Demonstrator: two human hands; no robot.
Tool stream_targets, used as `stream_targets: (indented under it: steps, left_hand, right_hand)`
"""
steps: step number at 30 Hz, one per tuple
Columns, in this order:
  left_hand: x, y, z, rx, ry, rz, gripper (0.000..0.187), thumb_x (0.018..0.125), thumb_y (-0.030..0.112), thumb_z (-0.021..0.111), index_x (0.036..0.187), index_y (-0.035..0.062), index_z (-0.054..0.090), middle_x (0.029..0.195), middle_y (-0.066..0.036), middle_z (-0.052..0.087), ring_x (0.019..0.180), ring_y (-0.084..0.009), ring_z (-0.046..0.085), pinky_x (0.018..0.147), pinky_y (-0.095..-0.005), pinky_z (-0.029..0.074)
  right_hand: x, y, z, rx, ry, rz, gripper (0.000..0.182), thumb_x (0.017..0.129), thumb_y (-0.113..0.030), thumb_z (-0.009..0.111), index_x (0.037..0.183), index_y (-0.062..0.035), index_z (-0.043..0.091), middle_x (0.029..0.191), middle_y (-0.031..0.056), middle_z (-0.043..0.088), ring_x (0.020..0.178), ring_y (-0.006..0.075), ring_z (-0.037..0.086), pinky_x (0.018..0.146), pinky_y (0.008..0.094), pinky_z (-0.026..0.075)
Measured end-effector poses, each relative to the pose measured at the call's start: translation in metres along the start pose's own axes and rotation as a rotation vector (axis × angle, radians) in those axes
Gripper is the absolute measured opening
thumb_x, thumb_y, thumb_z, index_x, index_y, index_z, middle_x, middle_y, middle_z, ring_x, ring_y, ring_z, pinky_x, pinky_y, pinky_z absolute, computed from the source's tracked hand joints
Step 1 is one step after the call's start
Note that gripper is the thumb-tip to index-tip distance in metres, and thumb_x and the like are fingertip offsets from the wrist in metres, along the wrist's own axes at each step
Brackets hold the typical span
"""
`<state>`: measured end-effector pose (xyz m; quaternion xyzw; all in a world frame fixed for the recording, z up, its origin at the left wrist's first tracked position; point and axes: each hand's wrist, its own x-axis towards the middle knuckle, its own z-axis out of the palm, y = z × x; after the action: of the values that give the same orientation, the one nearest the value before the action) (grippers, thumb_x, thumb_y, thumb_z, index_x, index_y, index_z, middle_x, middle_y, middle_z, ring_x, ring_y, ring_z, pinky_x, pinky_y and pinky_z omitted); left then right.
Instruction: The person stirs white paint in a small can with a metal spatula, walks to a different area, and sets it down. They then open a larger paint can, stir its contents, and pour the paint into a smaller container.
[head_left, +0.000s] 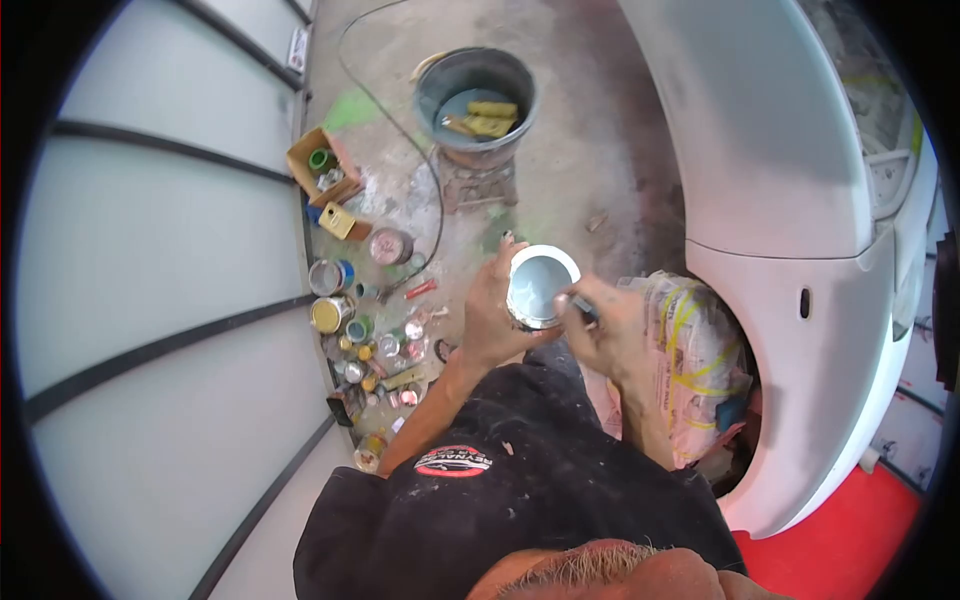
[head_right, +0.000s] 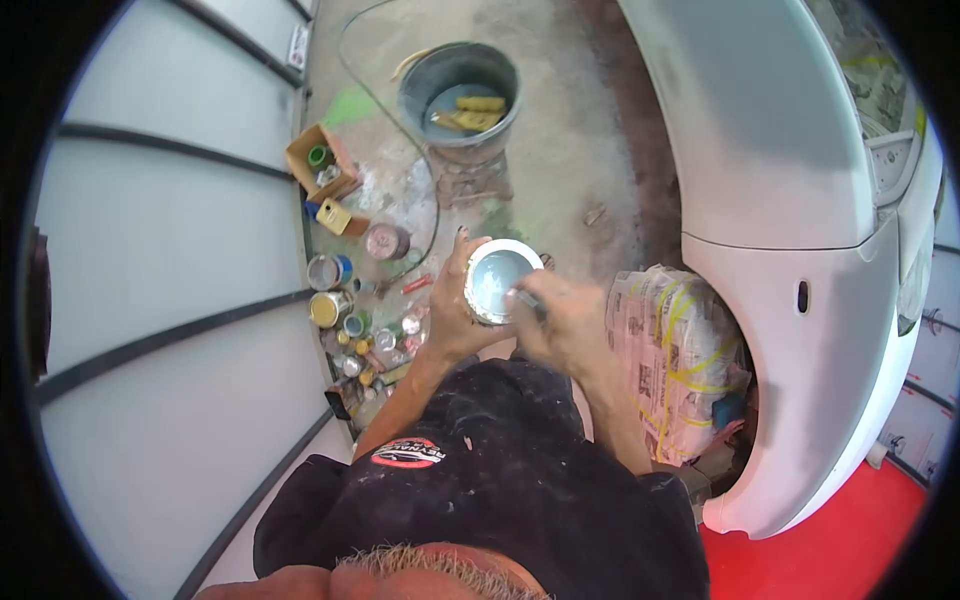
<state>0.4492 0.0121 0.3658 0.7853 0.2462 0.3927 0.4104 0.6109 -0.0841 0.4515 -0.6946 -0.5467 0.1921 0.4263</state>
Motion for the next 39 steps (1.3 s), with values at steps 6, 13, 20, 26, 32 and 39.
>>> stream_targets:
  steps: [6, 13, 20, 26, 32, 39]
  left_hand:
    - [0.110, 0.002, 0.095, -0.069, -0.076, 0.033, 0.120, 0.066, 0.036, 0.099, 0.159, -0.0050, 0.034, 0.137, -0.024, 0.063, 0.121, -0.0412, 0.065, 0.105, -0.0498, 0.052]
    - [0.225, 0.002, 0.162, -0.002, -0.027, 0.016, 0.125, 0.062, 0.035, 0.101, 0.158, -0.0069, 0.034, 0.138, -0.022, 0.063, 0.126, -0.0401, 0.064, 0.106, -0.0497, 0.052]
    - [0.354, -0.051, 0.196, 0.164, 0.025, 0.073, 0.130, 0.062, 0.033, 0.101, 0.163, -0.0040, 0.028, 0.143, -0.022, 0.062, 0.125, -0.0369, 0.065, 0.108, -0.0455, 0.050]
    - [0.474, -0.105, 0.200, 0.159, 0.047, -0.019, 0.129, 0.063, 0.033, 0.100, 0.164, -0.0018, 0.028, 0.139, -0.021, 0.064, 0.123, -0.0395, 0.064, 0.107, -0.0469, 0.050]
    - [0.596, -0.152, 0.196, 0.133, 0.079, -0.035, 0.128, 0.064, 0.034, 0.100, 0.164, -0.0014, 0.029, 0.138, -0.022, 0.064, 0.123, -0.0391, 0.064, 0.106, -0.0485, 0.050]
    - [0.709, -0.208, 0.186, 0.211, 0.144, 0.010, 0.128, 0.064, 0.038, 0.100, 0.164, -0.0010, 0.030, 0.138, -0.021, 0.064, 0.118, -0.0388, 0.065, 0.103, -0.0488, 0.051]
  right_hand:
    - [0.058, 0.074, -0.103, 0.073, 0.285, 0.132, 0.005, 0.095, -0.006, 0.072, 0.099, -0.0062, 0.075, 0.082, 0.0087, 0.070, 0.061, 0.0148, 0.066, 0.057, 0.0314, 0.049]
    - [0.165, 0.137, -0.169, 0.345, 0.261, 0.186, 0.007, 0.095, -0.011, 0.074, 0.095, -0.0051, 0.073, 0.075, 0.0099, 0.069, 0.060, 0.0221, 0.066, 0.060, 0.0316, 0.052]
    - [0.307, 0.187, -0.190, 0.210, 0.133, 0.109, 0.014, 0.100, -0.013, 0.071, 0.098, 0.0013, 0.074, 0.075, 0.0095, 0.070, 0.065, 0.0090, 0.063, 0.060, 0.0294, 0.051]
    - [0.442, 0.216, -0.213, 0.032, 0.127, 0.269, 0.014, 0.101, -0.013, 0.070, 0.097, 0.0010, 0.074, 0.071, 0.0074, 0.067, 0.065, 0.0079, 0.061, 0.062, 0.0262, 0.049]
    - [0.564, 0.256, -0.218, 0.321, 0.194, 0.203, 0.011, 0.100, -0.012, 0.071, 0.099, -0.0011, 0.074, 0.071, 0.0062, 0.066, 0.064, 0.0088, 0.060, 0.060, 0.0258, 0.048]
    - [0.699, 0.275, -0.212, 0.306, 0.038, 0.122, 0.012, 0.100, -0.012, 0.071, 0.101, -0.0004, 0.074, 0.074, 0.0058, 0.070, 0.068, 0.0071, 0.061, 0.061, 0.0269, 0.049]
